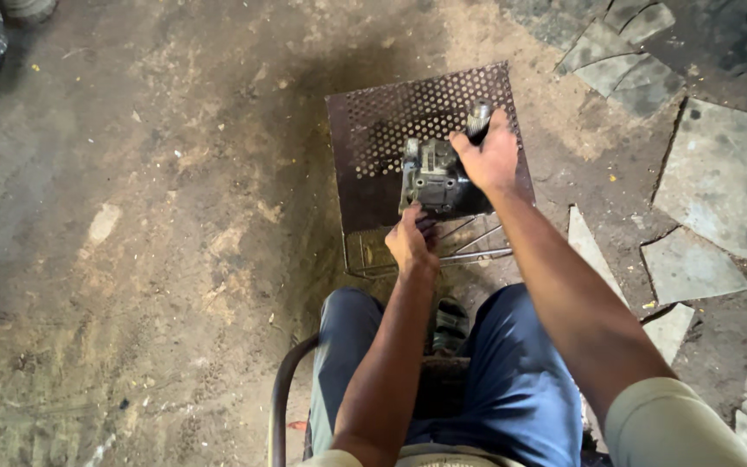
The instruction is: The person sits on a chair and works on a mechanical part placed on a small perforated metal table. They use a screwdriver to loosen and remove screws, detach a cover, and wipe the interior with a cloth. The person then reattaches the cover and tightens the screws.
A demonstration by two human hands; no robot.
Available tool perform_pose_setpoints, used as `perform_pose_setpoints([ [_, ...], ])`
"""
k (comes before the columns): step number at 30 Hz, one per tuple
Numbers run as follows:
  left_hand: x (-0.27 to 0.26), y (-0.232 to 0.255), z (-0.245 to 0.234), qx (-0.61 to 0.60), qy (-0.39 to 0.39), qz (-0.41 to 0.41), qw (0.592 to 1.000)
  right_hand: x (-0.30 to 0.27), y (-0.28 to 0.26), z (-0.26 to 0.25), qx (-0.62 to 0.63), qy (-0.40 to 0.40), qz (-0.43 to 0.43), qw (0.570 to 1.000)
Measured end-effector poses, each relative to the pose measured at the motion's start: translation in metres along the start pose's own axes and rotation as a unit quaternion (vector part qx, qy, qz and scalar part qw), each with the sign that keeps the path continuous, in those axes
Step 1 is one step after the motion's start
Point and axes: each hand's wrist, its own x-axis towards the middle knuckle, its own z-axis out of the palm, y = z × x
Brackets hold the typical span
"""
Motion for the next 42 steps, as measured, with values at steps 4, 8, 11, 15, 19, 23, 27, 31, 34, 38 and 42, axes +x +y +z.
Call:
perform_pose_setpoints([
  [4,0.008,-0.005,0.009,0.001,0.004,0.035,0.999,0.002,0.003,0.003,-0.030,0.023,-0.013,0.999],
  [8,0.004,0.000,-0.002,-0.009,-0.017,-0.055,0.998,-0.005,0.004,0.007,-0.042,0.018,0.015,0.999],
  [11,0.003,0.005,0.004,-0.036,-0.019,-0.096,0.995,-0.001,0.002,0.004,-0.041,0.020,0.001,0.999],
  [15,-0.002,0.000,0.005,0.014,0.031,-0.031,0.999,-0.004,0.003,0.005,-0.048,0.012,0.012,0.999],
  [19,-0.004,-0.004,0.009,-0.032,-0.003,0.006,0.999,0.000,-0.002,0.004,-0.049,0.023,0.002,0.999],
  [23,-0.005,-0.007,0.001,-0.029,0.006,0.007,1.000,-0.002,0.000,0.004,-0.048,-0.004,0.032,0.998],
  [27,-0.008,-0.004,0.000,0.007,0.000,0.050,0.999,-0.005,-0.002,0.002,-0.059,0.017,0.004,0.998],
  [31,-0.010,-0.004,0.004,0.005,-0.012,0.070,0.997,-0.003,-0.004,0.004,-0.074,0.012,0.036,0.997],
  [34,-0.011,-0.002,0.009,0.020,-0.027,0.060,0.998,-0.002,-0.006,0.001,-0.053,0.007,0.032,0.998],
  [38,-0.016,0.000,0.007,0.001,-0.014,0.011,1.000,-0.005,-0.013,-0.002,-0.051,-0.004,0.055,0.997],
  [42,-0.015,0.001,0.012,-0.021,-0.008,0.039,0.999,-0.003,-0.014,-0.004,-0.055,-0.008,0.060,0.997],
])
